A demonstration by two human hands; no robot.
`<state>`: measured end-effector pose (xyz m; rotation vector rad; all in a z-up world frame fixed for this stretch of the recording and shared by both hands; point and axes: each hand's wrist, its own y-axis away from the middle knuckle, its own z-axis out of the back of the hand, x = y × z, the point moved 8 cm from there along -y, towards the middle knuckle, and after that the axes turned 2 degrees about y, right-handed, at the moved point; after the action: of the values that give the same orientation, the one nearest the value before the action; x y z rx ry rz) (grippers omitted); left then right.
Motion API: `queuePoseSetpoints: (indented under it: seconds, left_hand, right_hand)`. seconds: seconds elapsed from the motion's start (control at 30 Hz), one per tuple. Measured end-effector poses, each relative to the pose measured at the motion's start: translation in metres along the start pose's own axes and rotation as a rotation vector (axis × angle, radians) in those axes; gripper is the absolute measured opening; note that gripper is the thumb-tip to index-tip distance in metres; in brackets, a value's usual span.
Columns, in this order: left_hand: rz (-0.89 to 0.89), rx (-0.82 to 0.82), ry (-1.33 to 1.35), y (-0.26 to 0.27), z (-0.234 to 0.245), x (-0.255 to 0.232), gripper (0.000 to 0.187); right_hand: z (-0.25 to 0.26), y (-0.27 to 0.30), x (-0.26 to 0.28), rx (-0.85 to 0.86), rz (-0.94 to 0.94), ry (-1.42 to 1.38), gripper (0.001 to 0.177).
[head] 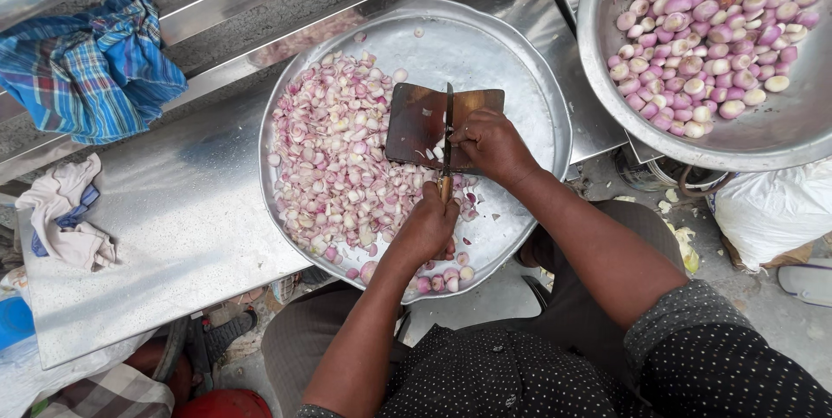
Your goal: The person chops shallots on a small wooden block placed inside a large metal tray using a knife, occasionally picking up more shallots from a separate large metal bowl.
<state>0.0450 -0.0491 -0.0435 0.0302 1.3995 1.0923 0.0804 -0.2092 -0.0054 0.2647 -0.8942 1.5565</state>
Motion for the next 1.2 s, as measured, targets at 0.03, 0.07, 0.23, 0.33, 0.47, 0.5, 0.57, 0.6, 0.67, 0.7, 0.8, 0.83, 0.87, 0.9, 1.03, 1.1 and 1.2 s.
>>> queuePoseSetpoints:
  seconds: [0.03,0.07,0.23,0.33,0.47,0.5,0.57,0.6,0.67,0.7,0.8,0.83,0.87,0.9,1.03,1.1,1.2]
  left_hand:
    - [0.006,0.005,0.003,0.001,-0.003,0.0,0.036]
    - [0.032,0.024,-0.009,0.003,-0.008,0.002,0.036]
    - [0.021,0.035,0.074,-0.006,-0.005,0.012,0.032]
    - [-0.069,0.043,0.153,-0.014,-0.015,0.019,0.032]
    - [-0.021,0.023,0.192,-0.017,-0.004,0.029,0.03]
    - [-0.014,-0.041,0.192,-0.016,0.004,0.03,0.029]
    - [-0.023,-0.099,0.11,-0.013,0.012,0.027,0.029]
    - [-0.033,-0.155,0.029,-0.01,0.016,0.023,0.03]
    - [-0.047,-0.139,0.014,-0.005,0.014,0.017,0.029]
    - [-0.065,-0.127,-0.002,-0.002,0.013,0.013,0.028]
    - [0.025,0.004,0.104,-0.003,-0.003,0.016,0.027]
    - [0.026,0.007,0.104,-0.006,-0.006,0.017,0.027]
    - [0.021,0.032,0.154,-0.011,-0.011,0.018,0.028]
    - [0.014,0.051,0.203,-0.015,-0.014,0.02,0.028]
    - [-0.029,0.024,0.193,-0.022,-0.011,0.028,0.03]
    - [-0.027,-0.136,0.141,-0.02,0.002,0.034,0.03]
    - [-0.088,-0.3,-0.013,-0.003,0.019,0.043,0.03]
  right_hand:
    - [-0.001,0.003,-0.002,0.005,-0.028,0.011,0.008]
    - [-0.001,0.006,-0.004,0.009,-0.057,0.021,0.008]
    - [-0.002,0.004,-0.001,0.02,-0.032,0.02,0.008]
    - [-0.005,0.014,-0.002,0.034,-0.056,0.025,0.01]
    - [-0.005,0.004,0.005,0.024,0.075,0.097,0.012]
    - [-0.006,0.004,0.005,0.022,0.075,0.095,0.012]
    - [-0.009,0.005,0.0,0.048,0.04,0.103,0.011]
    - [-0.01,0.005,-0.001,0.048,0.037,0.104,0.011]
    - [-0.009,0.006,-0.002,0.026,0.025,0.096,0.009]
    - [-0.01,0.006,-0.002,0.024,0.023,0.095,0.009]
    - [-0.008,0.005,-0.003,0.026,0.013,0.08,0.008]
    - [-0.009,0.006,-0.006,0.039,-0.025,0.067,0.008]
    - [-0.01,0.007,-0.008,0.053,-0.063,0.053,0.008]
    - [-0.009,0.007,-0.007,0.051,-0.062,0.052,0.008]
    - [-0.007,0.005,-0.004,0.061,-0.035,0.049,0.009]
    - [-0.007,0.005,-0.001,0.042,-0.002,0.047,0.009]
    - [-0.005,0.006,0.002,0.024,0.025,0.071,0.01]
